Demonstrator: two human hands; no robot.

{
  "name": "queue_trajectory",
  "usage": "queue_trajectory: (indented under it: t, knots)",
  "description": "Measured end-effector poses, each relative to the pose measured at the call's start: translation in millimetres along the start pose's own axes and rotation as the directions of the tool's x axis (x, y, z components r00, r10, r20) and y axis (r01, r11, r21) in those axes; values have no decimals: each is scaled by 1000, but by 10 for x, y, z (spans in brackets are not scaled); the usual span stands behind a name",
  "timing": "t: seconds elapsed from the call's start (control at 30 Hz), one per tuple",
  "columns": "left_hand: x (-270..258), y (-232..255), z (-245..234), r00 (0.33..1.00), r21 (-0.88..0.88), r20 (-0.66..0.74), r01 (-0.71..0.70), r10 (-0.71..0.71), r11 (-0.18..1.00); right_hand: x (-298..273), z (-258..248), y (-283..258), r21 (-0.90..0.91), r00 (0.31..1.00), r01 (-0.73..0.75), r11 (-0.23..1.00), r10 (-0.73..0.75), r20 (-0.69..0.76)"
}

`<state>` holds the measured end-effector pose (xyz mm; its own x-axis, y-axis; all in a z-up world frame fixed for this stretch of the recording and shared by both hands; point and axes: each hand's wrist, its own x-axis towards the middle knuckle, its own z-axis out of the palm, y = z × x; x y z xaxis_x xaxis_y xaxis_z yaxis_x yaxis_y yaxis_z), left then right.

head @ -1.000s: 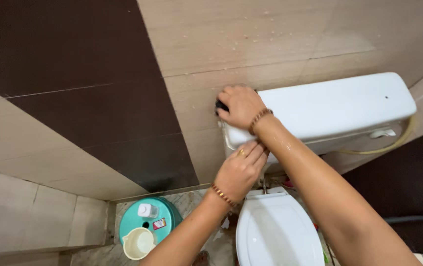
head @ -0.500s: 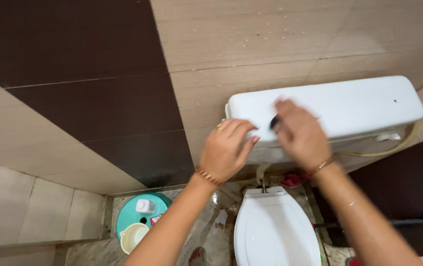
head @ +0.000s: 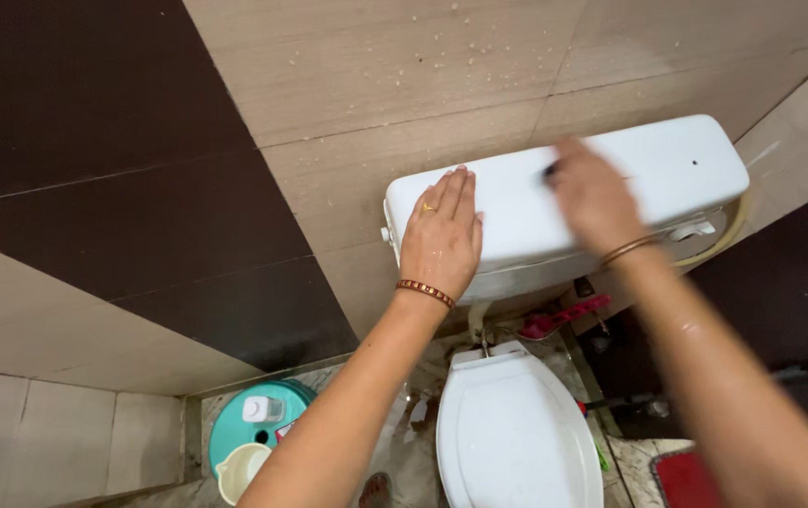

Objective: The person scrubs the top and sides of a white toilet tank using a dark sponge. They repeatedly wipe the surfaces in a back-and-forth motion, focusing on the top lid and the side panels.

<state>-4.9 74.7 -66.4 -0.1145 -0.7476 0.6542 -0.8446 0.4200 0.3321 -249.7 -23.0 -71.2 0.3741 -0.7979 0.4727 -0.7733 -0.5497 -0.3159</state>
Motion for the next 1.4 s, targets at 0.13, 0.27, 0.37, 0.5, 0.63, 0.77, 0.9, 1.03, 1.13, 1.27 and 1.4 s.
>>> queue_trajectory:
  t: [0.13, 0.27, 0.37, 0.5, 0.63, 0.77, 0.9, 1.03, 1.13, 1.27, 1.4]
  knots:
    - [29, -30, -49, 986, 136, 162, -64, 42, 989, 63, -530, 1015, -139, 986, -159, 978, 149, -78]
    - [79, -5, -71, 945, 216, 325, -101, 26, 971, 3, -630, 1457, -320, 873, -487, 812, 450, -187]
    - [112, -7, -103, 918, 234, 395, -131, 29, 963, -61, -439, 1424, -177, 633, -772, 610, 712, -304]
    - [149, -25, -100, 921, 226, 379, -181, 84, 957, -225, -116, 1042, 175, 350, -863, 474, 812, -468]
    - [172, -37, -115, 903, 203, 414, -215, 116, 955, -435, 381, 110, 555, 374, -531, 641, 764, -525]
    - [168, -62, -128, 886, 205, 444, -245, 133, 948, -658, 702, -890, -123, 726, -521, 845, 363, -584]
    - [147, -80, -165, 884, 265, 442, -287, 149, 920, -523, 341, -1023, -96, 959, 50, 994, -74, -275]
    - [159, -55, -193, 864, 205, 490, -247, 119, 947, 66, -42, -369, 32, 973, 121, 992, -112, -200]
    - [201, 13, -203, 851, 235, 520, -226, 75, 945, 351, -259, 371, -182, 981, -190, 965, 183, -58]
    - [290, 157, -176, 802, 318, 595, -178, -50, 931, 410, -367, 1193, -427, 955, -290, 857, 289, -68]
    - [310, 169, -221, 791, 347, 609, -195, -62, 917, 480, -307, 1524, -493, 879, -456, 741, 460, -122]
